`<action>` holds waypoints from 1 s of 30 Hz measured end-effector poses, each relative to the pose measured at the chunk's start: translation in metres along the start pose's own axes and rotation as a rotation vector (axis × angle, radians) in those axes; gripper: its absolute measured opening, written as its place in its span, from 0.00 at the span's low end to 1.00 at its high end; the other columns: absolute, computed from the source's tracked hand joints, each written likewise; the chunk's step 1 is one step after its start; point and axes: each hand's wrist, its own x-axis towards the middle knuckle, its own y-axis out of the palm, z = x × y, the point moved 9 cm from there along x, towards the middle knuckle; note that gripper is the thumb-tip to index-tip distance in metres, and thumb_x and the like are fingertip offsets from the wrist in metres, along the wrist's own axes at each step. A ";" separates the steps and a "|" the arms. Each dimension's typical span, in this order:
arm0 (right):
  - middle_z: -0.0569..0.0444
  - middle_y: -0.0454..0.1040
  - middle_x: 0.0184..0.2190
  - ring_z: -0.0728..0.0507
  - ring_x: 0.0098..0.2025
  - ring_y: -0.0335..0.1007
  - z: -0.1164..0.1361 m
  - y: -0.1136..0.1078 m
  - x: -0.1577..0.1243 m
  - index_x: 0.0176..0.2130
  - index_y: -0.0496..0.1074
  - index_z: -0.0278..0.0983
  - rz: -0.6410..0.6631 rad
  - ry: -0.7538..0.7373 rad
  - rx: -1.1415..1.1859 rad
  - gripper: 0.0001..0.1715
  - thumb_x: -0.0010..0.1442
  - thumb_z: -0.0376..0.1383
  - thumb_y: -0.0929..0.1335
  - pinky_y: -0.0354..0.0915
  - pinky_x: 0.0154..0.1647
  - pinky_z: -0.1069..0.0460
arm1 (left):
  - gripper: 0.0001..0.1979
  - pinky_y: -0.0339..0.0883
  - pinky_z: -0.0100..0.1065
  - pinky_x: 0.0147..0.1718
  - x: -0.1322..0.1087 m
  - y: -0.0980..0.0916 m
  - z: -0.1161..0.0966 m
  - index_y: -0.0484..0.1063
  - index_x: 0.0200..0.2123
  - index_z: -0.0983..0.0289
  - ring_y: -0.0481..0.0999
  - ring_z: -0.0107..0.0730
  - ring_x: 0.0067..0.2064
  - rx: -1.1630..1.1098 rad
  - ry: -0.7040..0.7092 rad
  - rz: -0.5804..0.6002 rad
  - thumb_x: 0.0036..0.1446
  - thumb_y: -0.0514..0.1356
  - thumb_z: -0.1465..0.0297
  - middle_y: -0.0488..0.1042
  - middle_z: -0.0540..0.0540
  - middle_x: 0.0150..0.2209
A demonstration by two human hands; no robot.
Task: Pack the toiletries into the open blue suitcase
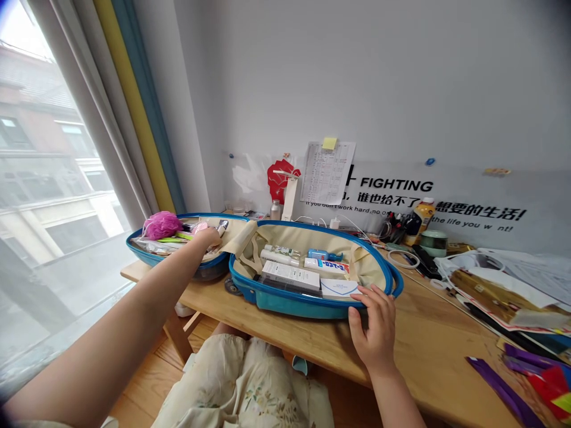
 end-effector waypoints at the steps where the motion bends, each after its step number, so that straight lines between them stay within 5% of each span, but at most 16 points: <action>1: 0.47 0.75 0.45 0.35 0.56 0.67 0.001 0.000 0.000 0.44 0.70 0.40 -0.003 0.000 0.000 0.11 0.66 0.41 0.62 0.58 0.60 0.36 | 0.20 0.71 0.47 0.49 -0.003 -0.003 0.002 0.69 0.54 0.65 0.75 0.41 0.51 -0.007 -0.018 -0.016 0.64 0.60 0.61 0.73 0.60 0.53; 7: 0.46 0.75 0.45 0.35 0.56 0.67 0.004 -0.002 0.001 0.44 0.69 0.40 -0.031 -0.026 0.004 0.10 0.65 0.39 0.62 0.58 0.60 0.36 | 0.25 0.69 0.45 0.50 -0.013 -0.051 -0.014 0.58 0.63 0.72 0.73 0.52 0.57 -0.052 -0.040 -0.180 0.66 0.49 0.67 0.68 0.76 0.58; 12: 0.46 0.74 0.46 0.35 0.57 0.66 0.000 0.000 0.000 0.44 0.69 0.40 -0.001 -0.007 0.002 0.11 0.65 0.40 0.62 0.58 0.60 0.35 | 0.24 0.69 0.36 0.49 -0.026 -0.085 -0.093 0.54 0.65 0.64 0.74 0.41 0.55 -0.058 0.304 -0.241 0.70 0.41 0.63 0.70 0.65 0.58; 16: 0.46 0.74 0.46 0.35 0.57 0.67 -0.001 0.000 -0.001 0.44 0.69 0.40 -0.005 0.002 -0.005 0.11 0.65 0.40 0.62 0.57 0.61 0.35 | 0.22 0.68 0.37 0.49 -0.046 -0.072 -0.167 0.57 0.63 0.59 0.76 0.41 0.53 0.021 0.591 -0.178 0.69 0.47 0.60 0.74 0.59 0.55; 20: 0.46 0.74 0.46 0.36 0.57 0.66 0.002 0.000 -0.002 0.45 0.69 0.40 -0.008 -0.010 0.001 0.11 0.65 0.38 0.62 0.57 0.60 0.36 | 0.18 0.66 0.41 0.53 -0.056 -0.042 -0.216 0.65 0.58 0.58 0.72 0.44 0.58 0.128 0.754 -0.105 0.66 0.53 0.65 0.72 0.60 0.57; 30: 0.46 0.74 0.47 0.35 0.57 0.66 0.003 -0.002 0.000 0.46 0.69 0.40 0.011 -0.020 0.000 0.11 0.64 0.37 0.63 0.58 0.59 0.37 | 0.19 0.70 0.50 0.52 -0.036 -0.002 -0.239 0.68 0.55 0.63 0.73 0.41 0.53 0.157 0.775 0.012 0.65 0.59 0.62 0.71 0.59 0.55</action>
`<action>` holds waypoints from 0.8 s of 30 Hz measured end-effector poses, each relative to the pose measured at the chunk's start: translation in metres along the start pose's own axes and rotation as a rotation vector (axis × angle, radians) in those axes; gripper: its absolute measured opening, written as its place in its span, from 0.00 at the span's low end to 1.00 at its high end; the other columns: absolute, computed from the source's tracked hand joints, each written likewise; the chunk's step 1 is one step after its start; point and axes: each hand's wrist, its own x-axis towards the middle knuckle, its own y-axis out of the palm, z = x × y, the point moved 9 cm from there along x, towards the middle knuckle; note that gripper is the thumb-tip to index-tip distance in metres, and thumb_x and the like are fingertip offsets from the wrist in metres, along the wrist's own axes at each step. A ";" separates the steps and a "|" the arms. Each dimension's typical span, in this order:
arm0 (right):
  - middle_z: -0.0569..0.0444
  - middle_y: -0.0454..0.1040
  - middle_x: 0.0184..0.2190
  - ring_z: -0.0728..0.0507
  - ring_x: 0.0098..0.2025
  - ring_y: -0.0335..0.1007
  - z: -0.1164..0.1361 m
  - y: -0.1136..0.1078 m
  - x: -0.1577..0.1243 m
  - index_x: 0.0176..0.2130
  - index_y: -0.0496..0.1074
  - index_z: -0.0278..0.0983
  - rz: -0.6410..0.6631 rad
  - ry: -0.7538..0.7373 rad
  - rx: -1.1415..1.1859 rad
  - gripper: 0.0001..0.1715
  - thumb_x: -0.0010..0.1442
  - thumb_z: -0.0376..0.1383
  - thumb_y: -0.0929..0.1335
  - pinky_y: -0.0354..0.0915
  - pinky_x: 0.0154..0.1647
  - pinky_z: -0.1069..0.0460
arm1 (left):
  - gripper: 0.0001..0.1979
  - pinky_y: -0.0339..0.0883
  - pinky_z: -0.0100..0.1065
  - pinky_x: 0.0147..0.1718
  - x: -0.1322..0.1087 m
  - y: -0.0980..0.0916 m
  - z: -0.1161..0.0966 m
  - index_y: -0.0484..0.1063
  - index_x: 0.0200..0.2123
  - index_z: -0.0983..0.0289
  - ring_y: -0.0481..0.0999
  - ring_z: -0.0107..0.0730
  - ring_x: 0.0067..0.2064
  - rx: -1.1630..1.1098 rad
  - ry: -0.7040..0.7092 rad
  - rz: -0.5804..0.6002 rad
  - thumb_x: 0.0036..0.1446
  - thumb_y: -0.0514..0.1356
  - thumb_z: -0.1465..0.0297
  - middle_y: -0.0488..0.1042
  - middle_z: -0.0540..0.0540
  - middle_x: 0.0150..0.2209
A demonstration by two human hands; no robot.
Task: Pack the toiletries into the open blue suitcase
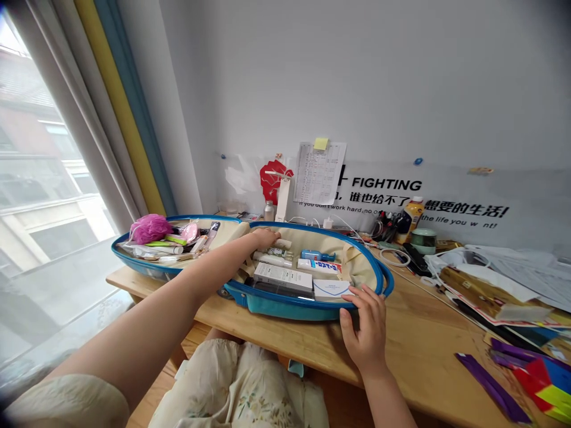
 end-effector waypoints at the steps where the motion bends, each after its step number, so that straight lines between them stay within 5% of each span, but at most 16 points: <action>1: 0.46 0.74 0.47 0.35 0.57 0.66 0.000 0.000 0.000 0.46 0.69 0.40 0.004 0.000 -0.004 0.11 0.64 0.37 0.63 0.58 0.59 0.36 | 0.19 0.71 0.49 0.51 0.001 0.003 0.000 0.68 0.55 0.63 0.73 0.40 0.53 -0.014 0.000 0.005 0.65 0.59 0.62 0.71 0.59 0.55; 15: 0.46 0.75 0.46 0.35 0.57 0.66 -0.003 0.001 -0.002 0.44 0.69 0.40 -0.018 0.016 0.000 0.10 0.65 0.39 0.63 0.57 0.61 0.35 | 0.17 0.72 0.46 0.49 -0.001 0.007 0.004 0.70 0.54 0.63 0.74 0.38 0.51 -0.092 -0.083 0.057 0.65 0.59 0.62 0.71 0.59 0.54; 19: 0.46 0.75 0.46 0.35 0.57 0.66 -0.004 0.001 -0.002 0.44 0.69 0.40 -0.010 0.007 -0.008 0.10 0.65 0.39 0.63 0.58 0.60 0.36 | 0.18 0.71 0.48 0.51 -0.013 -0.010 0.003 0.69 0.54 0.63 0.73 0.40 0.52 -0.119 -0.117 -0.001 0.64 0.59 0.62 0.70 0.59 0.55; 24: 0.46 0.75 0.46 0.35 0.56 0.67 -0.004 0.001 -0.001 0.45 0.69 0.40 -0.007 0.008 0.003 0.11 0.64 0.39 0.62 0.58 0.60 0.35 | 0.19 0.67 0.45 0.55 -0.048 -0.051 0.062 0.68 0.58 0.57 0.69 0.42 0.59 -0.151 -0.341 -0.176 0.68 0.51 0.60 0.67 0.58 0.61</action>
